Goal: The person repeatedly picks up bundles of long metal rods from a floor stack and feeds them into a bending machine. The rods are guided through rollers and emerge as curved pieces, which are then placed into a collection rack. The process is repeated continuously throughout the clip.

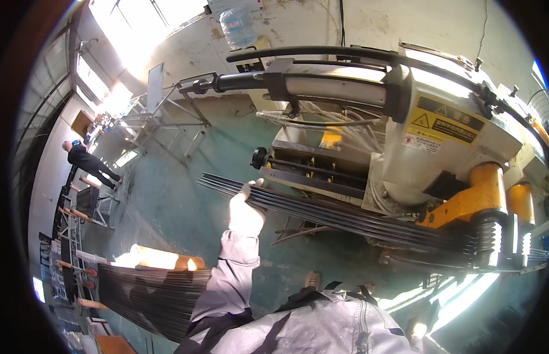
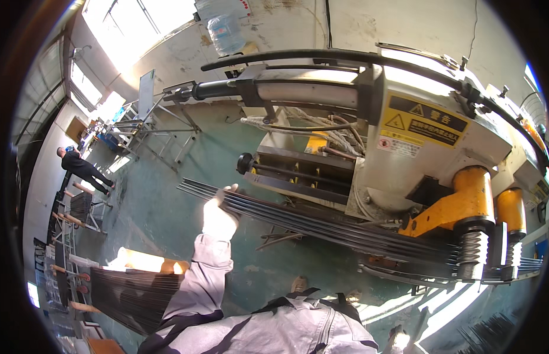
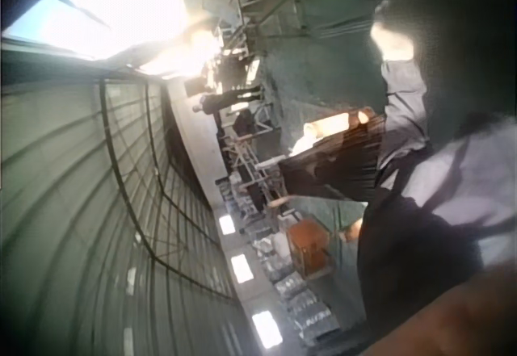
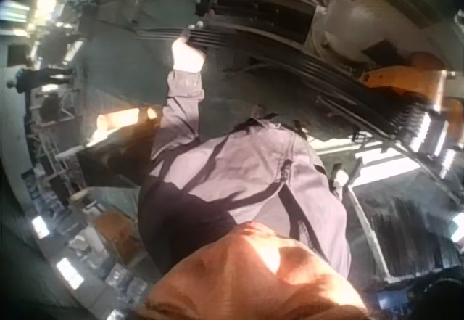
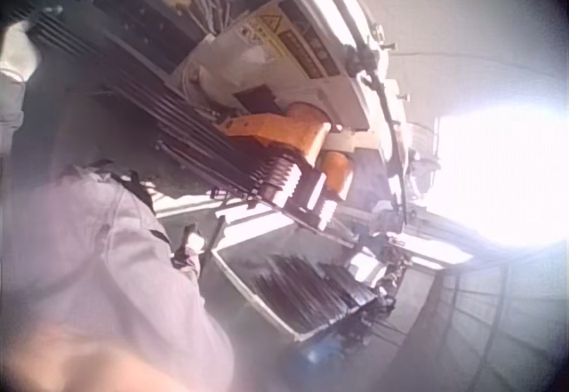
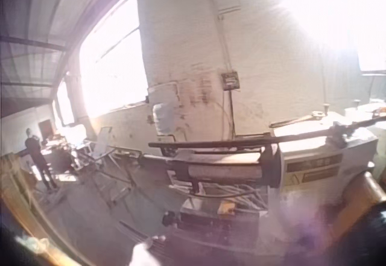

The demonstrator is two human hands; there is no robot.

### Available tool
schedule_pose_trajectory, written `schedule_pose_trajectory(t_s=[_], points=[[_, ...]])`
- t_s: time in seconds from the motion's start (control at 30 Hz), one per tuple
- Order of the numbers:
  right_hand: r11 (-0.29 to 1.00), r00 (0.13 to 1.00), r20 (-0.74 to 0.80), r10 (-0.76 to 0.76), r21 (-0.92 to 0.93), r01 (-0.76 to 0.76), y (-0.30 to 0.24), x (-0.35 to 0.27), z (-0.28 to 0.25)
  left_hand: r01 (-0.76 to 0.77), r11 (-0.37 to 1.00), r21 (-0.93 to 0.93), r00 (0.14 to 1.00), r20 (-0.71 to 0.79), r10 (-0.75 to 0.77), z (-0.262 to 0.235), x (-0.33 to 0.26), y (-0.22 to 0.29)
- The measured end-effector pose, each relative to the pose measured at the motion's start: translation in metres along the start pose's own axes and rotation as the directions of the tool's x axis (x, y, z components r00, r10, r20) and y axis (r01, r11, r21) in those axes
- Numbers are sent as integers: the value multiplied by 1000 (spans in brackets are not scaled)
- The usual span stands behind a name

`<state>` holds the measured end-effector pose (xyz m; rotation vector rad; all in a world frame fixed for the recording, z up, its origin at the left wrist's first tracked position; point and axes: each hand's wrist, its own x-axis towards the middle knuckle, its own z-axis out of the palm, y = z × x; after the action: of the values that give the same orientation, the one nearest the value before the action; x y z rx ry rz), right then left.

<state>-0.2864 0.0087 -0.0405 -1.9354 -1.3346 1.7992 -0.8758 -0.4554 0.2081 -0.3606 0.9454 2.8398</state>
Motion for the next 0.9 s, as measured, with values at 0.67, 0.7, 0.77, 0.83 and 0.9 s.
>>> schedule_pose_trajectory(t_s=[0.67, 0.7, 0.77, 0.83, 0.9], points=[[707, 940, 67, -333, -642, 296, 52, -74, 60, -10, 804, 594, 1000, 16, 0, -105, 80, 163], [714, 935, 107, -339, -618, 330, 55, -69, 60, 10, 789, 614, 998, 39, -43, -108, 82, 168], [761, 918, 145, -369, -520, 388, 54, -62, 66, 56, 784, 618, 998, -54, -29, -112, 86, 172], [854, 983, 35, -180, -491, 174, 41, -61, 79, 71, 823, 564, 996, -87, -27, -112, 90, 170], [839, 986, 80, -149, -518, 169, 18, -68, 93, 7, 912, 410, 1000, -4, -6, -109, 91, 161]])
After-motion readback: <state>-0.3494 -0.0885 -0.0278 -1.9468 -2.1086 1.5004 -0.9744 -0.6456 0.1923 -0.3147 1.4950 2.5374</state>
